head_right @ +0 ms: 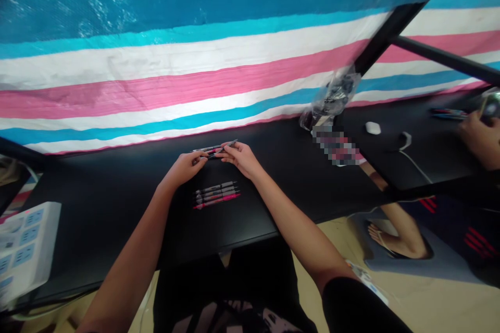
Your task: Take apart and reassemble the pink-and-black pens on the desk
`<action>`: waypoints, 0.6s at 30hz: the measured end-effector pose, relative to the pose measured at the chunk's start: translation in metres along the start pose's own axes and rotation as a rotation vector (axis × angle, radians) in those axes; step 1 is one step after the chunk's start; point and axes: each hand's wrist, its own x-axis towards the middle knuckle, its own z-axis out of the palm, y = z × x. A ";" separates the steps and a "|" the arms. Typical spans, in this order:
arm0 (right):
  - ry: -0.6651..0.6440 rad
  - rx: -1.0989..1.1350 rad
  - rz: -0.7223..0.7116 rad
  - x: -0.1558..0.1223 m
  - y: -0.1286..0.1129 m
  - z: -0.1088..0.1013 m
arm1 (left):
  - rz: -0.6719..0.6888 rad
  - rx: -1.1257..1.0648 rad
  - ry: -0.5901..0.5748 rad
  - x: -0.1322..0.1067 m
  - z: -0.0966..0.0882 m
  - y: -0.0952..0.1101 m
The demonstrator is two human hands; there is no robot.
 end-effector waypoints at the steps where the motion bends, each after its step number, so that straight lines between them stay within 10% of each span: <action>1: -0.007 -0.010 0.000 0.000 0.001 0.000 | 0.002 0.004 0.000 0.000 0.000 0.000; 18: 0.049 -0.109 -0.054 0.002 0.000 -0.004 | -0.014 0.004 -0.001 0.001 -0.002 0.000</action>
